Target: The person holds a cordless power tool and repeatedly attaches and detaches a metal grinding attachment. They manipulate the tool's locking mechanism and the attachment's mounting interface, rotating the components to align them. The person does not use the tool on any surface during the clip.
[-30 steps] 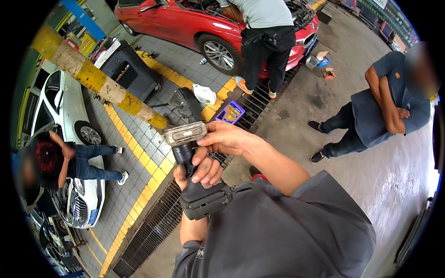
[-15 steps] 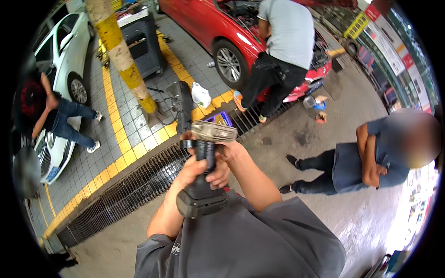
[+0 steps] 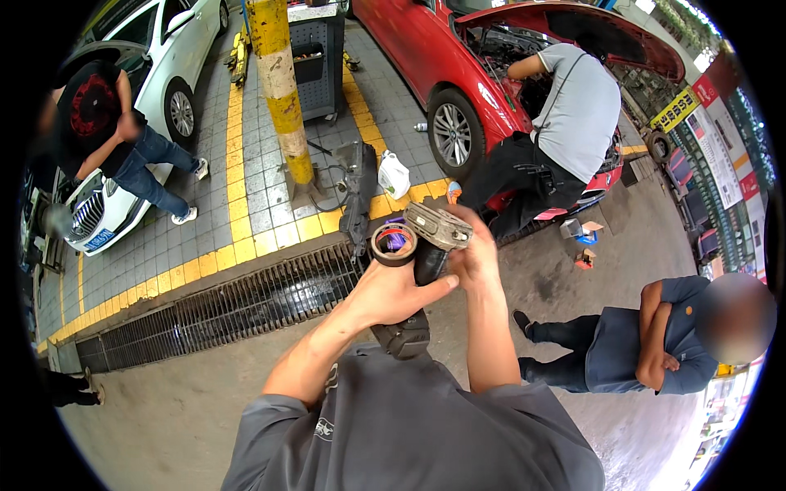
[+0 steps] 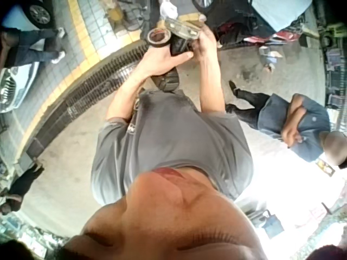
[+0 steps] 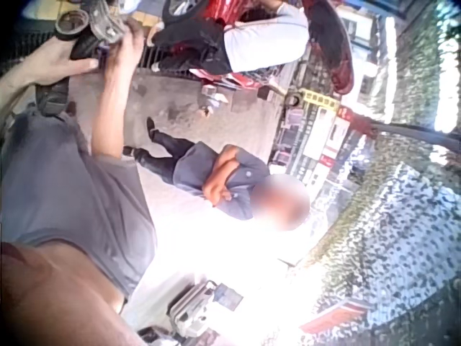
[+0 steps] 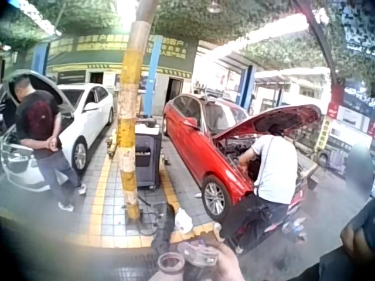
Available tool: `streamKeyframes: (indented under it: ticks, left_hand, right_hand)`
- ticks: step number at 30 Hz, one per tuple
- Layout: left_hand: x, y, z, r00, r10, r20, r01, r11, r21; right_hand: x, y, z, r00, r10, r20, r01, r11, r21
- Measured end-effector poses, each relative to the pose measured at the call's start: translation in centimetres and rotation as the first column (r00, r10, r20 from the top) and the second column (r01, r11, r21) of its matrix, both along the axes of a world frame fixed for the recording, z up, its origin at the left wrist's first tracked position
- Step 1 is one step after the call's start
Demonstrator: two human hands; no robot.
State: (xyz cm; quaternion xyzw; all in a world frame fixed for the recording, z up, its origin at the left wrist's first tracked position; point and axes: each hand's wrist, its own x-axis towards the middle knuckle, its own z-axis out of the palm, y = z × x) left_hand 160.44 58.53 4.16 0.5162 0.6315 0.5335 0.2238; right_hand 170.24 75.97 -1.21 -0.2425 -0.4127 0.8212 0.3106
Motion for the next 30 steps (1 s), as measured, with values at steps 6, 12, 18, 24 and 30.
streamKeyframes:
  ticks: [6,12,18,24,30]
  left_hand:
    - [0.8,0.4,-0.6,0.865,0.246,-0.438,-0.306,0.949,-0.073]
    - [0.2,0.6,-1.4,0.844,0.188,-0.503,-0.266,0.960,-0.089]
    - [-0.3,1.0,-0.5,0.644,0.139,-0.752,-0.400,0.899,-0.177]
    - [0.2,0.8,1.6,0.762,0.199,-0.616,-0.402,0.891,-0.210]
    - [0.0,1.3,2.3,0.838,0.192,-0.511,-0.357,0.901,-0.246]
  right_hand:
    - [4.8,-6.7,6.4,0.984,-0.176,-0.024,0.136,0.658,0.741]
    - [3.5,-10.3,7.5,0.962,-0.219,0.162,-0.086,0.321,0.943]
    - [4.4,-8.4,6.6,0.973,-0.228,0.030,0.062,0.385,0.921]
    - [4.6,-7.2,5.2,0.955,-0.291,0.059,0.103,0.512,0.853]
    - [4.6,-6.5,4.5,0.936,-0.331,0.116,0.096,0.559,0.824]
